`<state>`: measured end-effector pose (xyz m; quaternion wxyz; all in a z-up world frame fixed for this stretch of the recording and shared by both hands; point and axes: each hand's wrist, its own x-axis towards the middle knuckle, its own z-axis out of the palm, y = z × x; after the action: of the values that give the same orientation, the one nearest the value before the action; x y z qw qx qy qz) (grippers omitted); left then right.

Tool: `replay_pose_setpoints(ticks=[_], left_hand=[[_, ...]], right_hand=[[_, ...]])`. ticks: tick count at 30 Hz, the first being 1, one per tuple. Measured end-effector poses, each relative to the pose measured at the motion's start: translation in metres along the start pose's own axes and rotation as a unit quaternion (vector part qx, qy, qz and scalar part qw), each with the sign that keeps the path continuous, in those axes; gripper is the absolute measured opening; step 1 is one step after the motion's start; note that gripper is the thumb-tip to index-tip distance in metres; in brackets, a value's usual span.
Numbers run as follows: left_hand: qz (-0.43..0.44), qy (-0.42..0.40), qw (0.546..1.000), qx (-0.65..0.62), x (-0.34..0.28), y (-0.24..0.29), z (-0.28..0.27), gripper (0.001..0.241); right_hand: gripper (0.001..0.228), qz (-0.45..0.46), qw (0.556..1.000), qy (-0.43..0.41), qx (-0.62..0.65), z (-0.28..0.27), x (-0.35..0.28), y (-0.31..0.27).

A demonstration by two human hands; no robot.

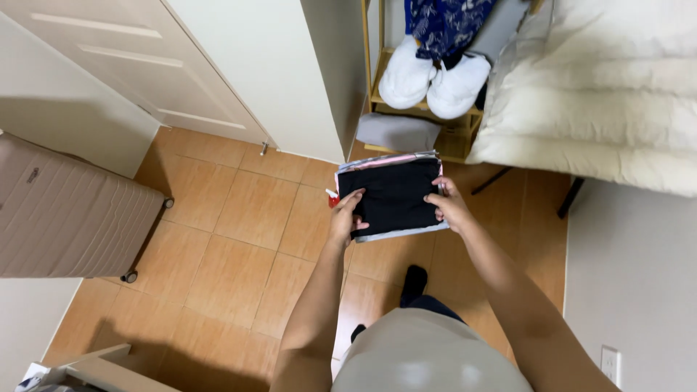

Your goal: The person wipes a black and white zigzag-patterned bedspread with a purple cloth, then uses a rainbow feather duster to dust the bed. They pick up a red spray bottle, place it on the floor, and move a black pouch to a shelf. The person then folds the bedspread and places the cleaning cloths on the shelf.

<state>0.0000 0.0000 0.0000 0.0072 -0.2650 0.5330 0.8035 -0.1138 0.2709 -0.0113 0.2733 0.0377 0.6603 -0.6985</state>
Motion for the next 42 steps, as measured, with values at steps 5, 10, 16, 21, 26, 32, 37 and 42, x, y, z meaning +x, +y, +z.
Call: replay_pose_setpoints(ticks=[5, 10, 16, 21, 26, 32, 37, 42], left_hand=[[0.005, 0.043, 0.999, 0.001, 0.062, 0.014, 0.035, 0.041], [0.017, 0.073, 0.997, 0.005, 0.123, 0.026, 0.061, 0.038], [0.018, 0.058, 0.998, 0.016, 0.21, 0.031, 0.073, 0.037], [0.026, 0.023, 0.999, 0.025, 0.28, 0.017, 0.066, 0.037], [0.036, -0.007, 0.999, 0.026, 0.367, -0.016, 0.057, 0.036], [0.068, -0.042, 0.996, 0.039, 0.48, -0.091, 0.054, 0.034], [0.115, -0.077, 0.99, 0.042, 0.584, -0.184, 0.049, 0.032], [0.152, -0.106, 0.981, 0.055, 0.661, -0.255, 0.042, 0.029]], right_hand=[[0.041, -0.01, 1.0, -0.017, 0.021, -0.026, 0.077, -0.022], [0.04, -0.003, 1.0, -0.021, 0.012, -0.045, 0.141, -0.049], [0.041, -0.006, 1.0, 0.009, 0.021, -0.055, 0.208, -0.059], [0.039, -0.028, 0.999, 0.041, 0.016, -0.063, 0.264, -0.033], [0.04, -0.059, 0.994, 0.077, 0.048, -0.074, 0.336, 0.026], [0.041, -0.091, 0.987, 0.123, 0.055, -0.098, 0.417, 0.105], [0.038, -0.146, 0.979, 0.133, 0.059, -0.138, 0.498, 0.192], [0.04, -0.216, 0.965, 0.145, 0.033, -0.166, 0.561, 0.261]])
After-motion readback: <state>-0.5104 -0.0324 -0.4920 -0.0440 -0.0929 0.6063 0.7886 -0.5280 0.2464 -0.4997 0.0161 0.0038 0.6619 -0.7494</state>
